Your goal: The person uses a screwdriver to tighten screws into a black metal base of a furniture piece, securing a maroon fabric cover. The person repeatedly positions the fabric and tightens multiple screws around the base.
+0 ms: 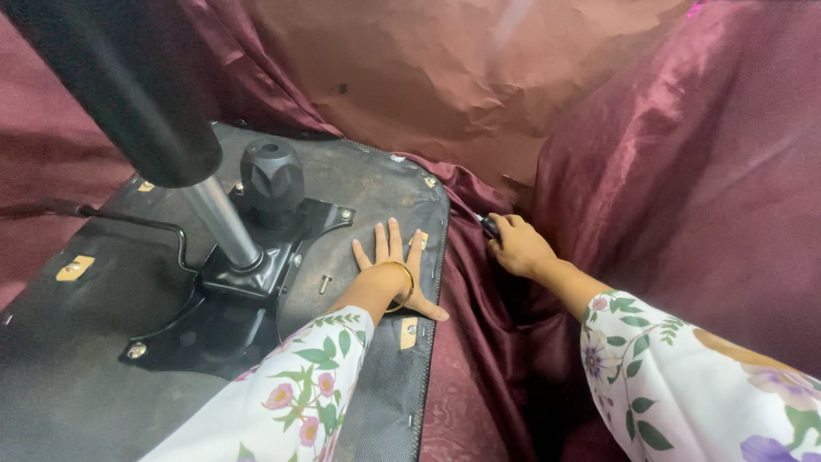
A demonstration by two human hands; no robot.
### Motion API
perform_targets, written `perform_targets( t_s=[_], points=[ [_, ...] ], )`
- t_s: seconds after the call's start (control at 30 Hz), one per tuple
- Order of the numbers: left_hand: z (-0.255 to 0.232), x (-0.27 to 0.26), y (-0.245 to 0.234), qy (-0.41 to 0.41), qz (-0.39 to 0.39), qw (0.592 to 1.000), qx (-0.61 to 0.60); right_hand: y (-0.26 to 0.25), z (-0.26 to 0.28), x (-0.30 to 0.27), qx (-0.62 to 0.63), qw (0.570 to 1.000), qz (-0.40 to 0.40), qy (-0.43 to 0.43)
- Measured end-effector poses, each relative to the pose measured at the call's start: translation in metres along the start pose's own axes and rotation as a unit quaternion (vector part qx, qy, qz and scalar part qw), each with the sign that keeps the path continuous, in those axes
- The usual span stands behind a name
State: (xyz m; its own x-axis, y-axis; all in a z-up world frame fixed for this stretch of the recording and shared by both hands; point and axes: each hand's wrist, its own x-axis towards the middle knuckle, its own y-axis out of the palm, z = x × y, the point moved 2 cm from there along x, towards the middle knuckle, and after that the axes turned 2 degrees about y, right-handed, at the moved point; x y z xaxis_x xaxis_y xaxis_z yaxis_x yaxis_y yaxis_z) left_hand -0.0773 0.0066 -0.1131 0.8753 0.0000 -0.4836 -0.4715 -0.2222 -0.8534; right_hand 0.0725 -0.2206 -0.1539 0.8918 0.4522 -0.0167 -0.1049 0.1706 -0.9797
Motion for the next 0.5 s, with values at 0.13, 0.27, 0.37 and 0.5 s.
perform_targets(
  t_s=[0.13,0.27,0.37,0.5],
  points=[
    [0.000,0.000,0.001,0.002,-0.001,1.000,-0.002,0.020,-0.011,0.016,-0.014,1.000,-0.015,-0.020],
    [0.000,-0.001,0.002,0.000,-0.003,1.000,-0.003,0.037,-0.011,0.018,-0.046,0.998,0.044,-0.006],
    [-0.001,-0.001,0.001,-0.004,-0.002,1.000,-0.001,0.040,-0.007,0.018,-0.091,0.995,0.045,0.007],
    [-0.003,-0.001,0.002,-0.005,-0.003,1.000,0.003,0.037,-0.001,0.017,-0.045,0.994,0.063,0.082]
  ],
)
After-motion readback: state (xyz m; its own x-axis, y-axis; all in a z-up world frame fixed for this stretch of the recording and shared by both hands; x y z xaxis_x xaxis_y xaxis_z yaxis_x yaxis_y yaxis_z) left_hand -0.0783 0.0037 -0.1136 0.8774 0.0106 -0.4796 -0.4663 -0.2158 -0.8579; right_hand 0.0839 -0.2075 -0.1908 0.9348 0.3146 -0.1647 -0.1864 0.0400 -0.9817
